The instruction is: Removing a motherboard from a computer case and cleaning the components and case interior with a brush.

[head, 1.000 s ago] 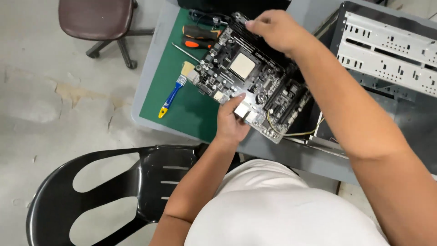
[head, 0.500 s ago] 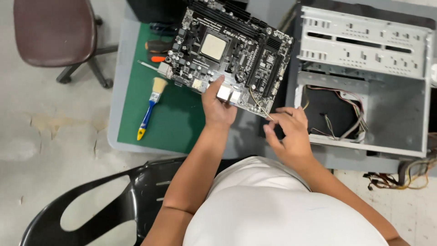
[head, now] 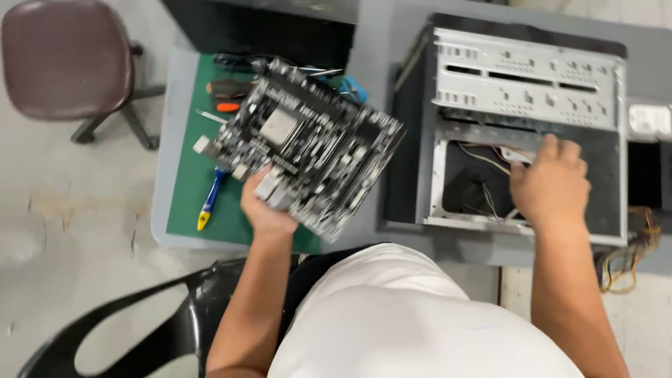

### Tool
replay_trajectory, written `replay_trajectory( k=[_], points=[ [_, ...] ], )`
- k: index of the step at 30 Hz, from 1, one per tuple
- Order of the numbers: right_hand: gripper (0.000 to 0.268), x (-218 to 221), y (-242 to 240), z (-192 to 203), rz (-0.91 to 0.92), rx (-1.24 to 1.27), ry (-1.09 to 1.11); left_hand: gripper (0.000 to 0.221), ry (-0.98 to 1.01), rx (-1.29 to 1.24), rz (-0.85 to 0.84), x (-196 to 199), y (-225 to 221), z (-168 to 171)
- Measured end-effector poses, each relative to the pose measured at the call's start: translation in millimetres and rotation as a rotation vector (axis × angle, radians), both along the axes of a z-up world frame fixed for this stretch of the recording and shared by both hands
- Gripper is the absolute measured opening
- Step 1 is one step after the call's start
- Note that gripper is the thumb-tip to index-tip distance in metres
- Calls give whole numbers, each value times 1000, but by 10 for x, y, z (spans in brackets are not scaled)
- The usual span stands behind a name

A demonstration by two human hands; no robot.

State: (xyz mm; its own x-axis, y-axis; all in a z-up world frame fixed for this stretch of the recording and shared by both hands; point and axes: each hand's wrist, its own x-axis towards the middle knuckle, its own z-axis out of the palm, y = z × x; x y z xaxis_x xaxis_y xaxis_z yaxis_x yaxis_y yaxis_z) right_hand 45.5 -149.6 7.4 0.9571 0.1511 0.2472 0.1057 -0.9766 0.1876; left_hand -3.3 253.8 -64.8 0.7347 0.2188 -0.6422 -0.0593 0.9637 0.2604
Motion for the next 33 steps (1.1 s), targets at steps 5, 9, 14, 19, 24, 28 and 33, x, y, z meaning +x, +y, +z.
replay_trajectory(
  k=[5,9,14,19,24,28,33],
  points=[
    [57,329,1179,279,345,69,-78,23,163,135,161,-1115,791,-354],
    [49,491,2495,-197,974,240,76,25,196,156,506,-1935,728,-168],
    [58,140,3929,-880,1249,-129,197,13,155,114,777,-2589,669,-46],
    [30,160,4741,-2012,1344,-151,-491,13,-87,44,920,-2942,459,-18],
    [20,398,4803,-1916,1356,-395,-15,61,82,1514,941,-3171,304,-532],
    [21,697,4590,-1180,1353,12,-101,14,-377,56,722,-2840,532,167],
    [21,416,3664,255,1249,847,67,4,-265,739,621,-2203,616,-168]
  ],
)
